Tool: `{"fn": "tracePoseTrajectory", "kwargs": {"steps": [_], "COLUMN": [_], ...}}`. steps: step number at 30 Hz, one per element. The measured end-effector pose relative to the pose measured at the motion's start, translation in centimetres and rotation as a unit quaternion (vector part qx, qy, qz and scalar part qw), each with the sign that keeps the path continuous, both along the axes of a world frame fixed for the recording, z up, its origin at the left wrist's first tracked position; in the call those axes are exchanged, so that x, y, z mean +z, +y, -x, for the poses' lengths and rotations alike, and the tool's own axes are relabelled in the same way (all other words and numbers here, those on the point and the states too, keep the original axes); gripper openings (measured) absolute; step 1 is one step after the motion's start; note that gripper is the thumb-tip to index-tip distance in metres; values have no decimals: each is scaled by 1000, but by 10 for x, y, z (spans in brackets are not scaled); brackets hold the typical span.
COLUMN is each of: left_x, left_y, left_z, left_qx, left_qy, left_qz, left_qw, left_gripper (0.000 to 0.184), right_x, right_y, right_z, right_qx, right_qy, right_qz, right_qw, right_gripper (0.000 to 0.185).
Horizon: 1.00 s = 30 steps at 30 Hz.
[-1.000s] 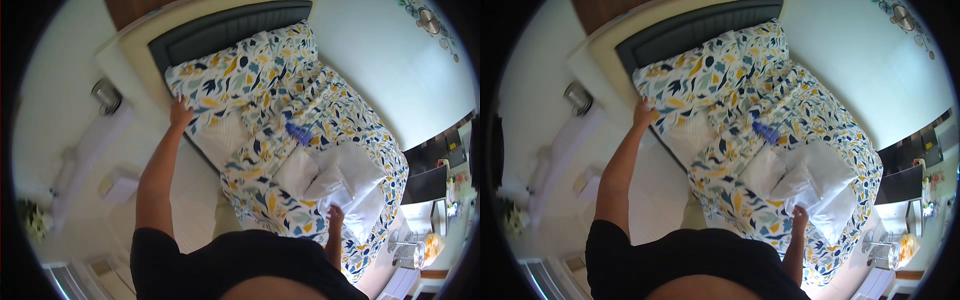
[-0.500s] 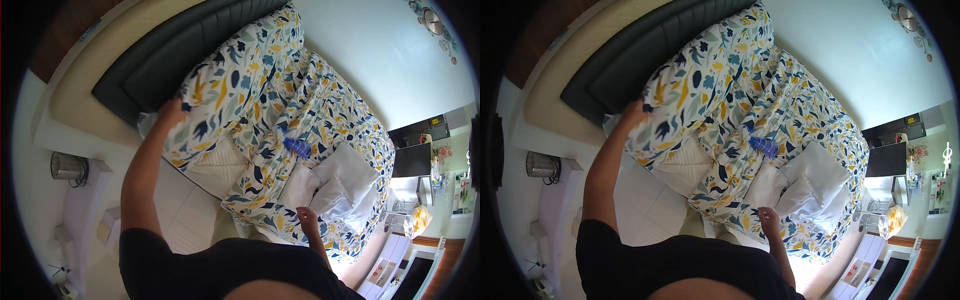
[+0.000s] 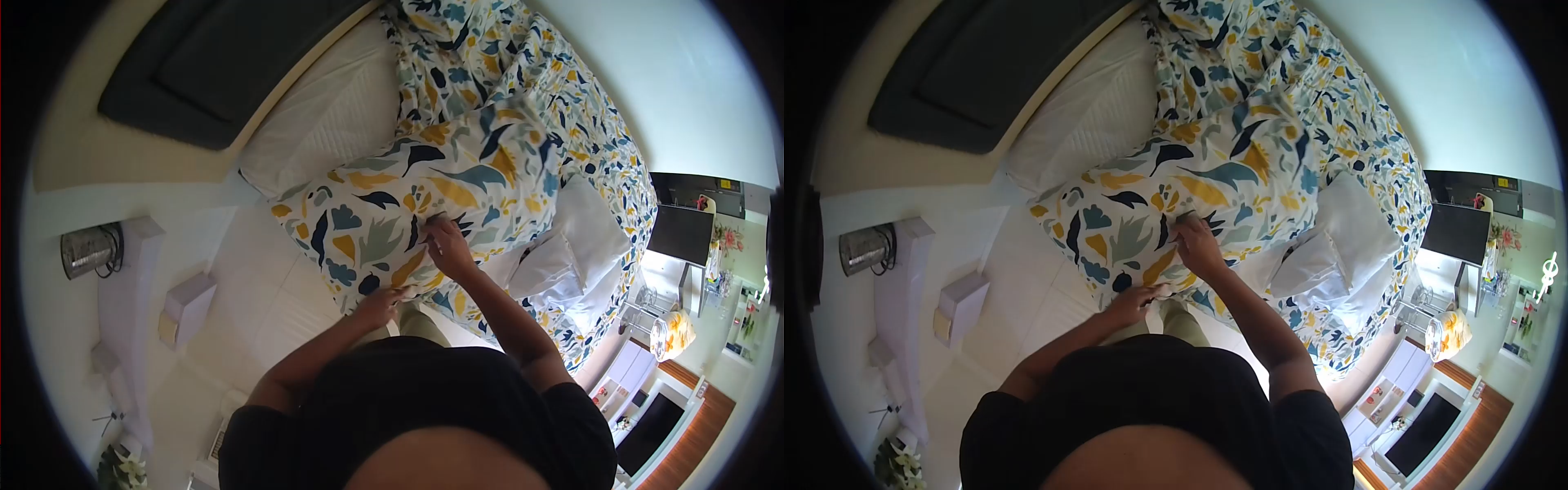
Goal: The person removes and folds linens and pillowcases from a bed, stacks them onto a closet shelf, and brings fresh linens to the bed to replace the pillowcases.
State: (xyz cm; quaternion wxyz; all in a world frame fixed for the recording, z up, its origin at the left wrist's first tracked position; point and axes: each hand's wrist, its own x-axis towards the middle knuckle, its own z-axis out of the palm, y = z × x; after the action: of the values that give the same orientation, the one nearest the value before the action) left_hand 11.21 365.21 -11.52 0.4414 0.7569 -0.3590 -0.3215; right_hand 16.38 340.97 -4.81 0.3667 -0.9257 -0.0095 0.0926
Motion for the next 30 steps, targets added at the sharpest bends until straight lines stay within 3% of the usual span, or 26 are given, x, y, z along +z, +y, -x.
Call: {"fn": "tracePoseTrajectory", "kwargs": {"steps": [1, 3, 5, 7, 10, 14, 22, 25, 26, 29, 30], "left_x": [-3, 2, 3, 43, 0, -20, -25, -35, -36, -23, -18], "left_y": [13, 40, 42, 29, 20, 18, 19, 22, 23, 21, 22], "left_z": [-3, -28, -53, -84, -85, -75, -73, -76, -76, -79, -82], "left_qx": [23, 80, 155, 237, 149, 152, 134, 124, 120, 108, 105], "left_qy": [9, 15, -62, -208, -141, -130, -124, -131, -130, -107, -97], "left_qz": [-22, -53, -83, -120, -207, -217, -213, -205, -208, -223, -228], "left_qw": [999, 995, 982, 941, 957, 955, 960, 962, 962, 963, 963], "left_gripper": [59, 58, 65, 77, 95, 98, 100, 101, 101, 100, 99], "right_x": [-9, 1, -1, -23, -51, -96, -73, -18, -29, -4, -1], "right_y": [5, 26, 23, 2, -54, -137, -211, -227, -247, -256, -247], "right_z": [-2, -7, -11, -37, -81, -122, -169, -167, -160, -144, -140], "right_qx": [21, 29, -19, -110, -230, -305, -432, -522, -524, -409, -399], "right_qy": [17, -57, -99, -106, -86, -80, 3, 117, 81, 39, -61], "right_qz": [16, 74, 143, 211, 262, 279, 292, 259, 233, 182, 202], "right_qw": [1000, 995, 985, 965, 933, 907, 853, 804, 815, 893, 892], "right_gripper": [38, 44, 53, 64, 69, 73, 87, 89, 72, 46, 30]}}
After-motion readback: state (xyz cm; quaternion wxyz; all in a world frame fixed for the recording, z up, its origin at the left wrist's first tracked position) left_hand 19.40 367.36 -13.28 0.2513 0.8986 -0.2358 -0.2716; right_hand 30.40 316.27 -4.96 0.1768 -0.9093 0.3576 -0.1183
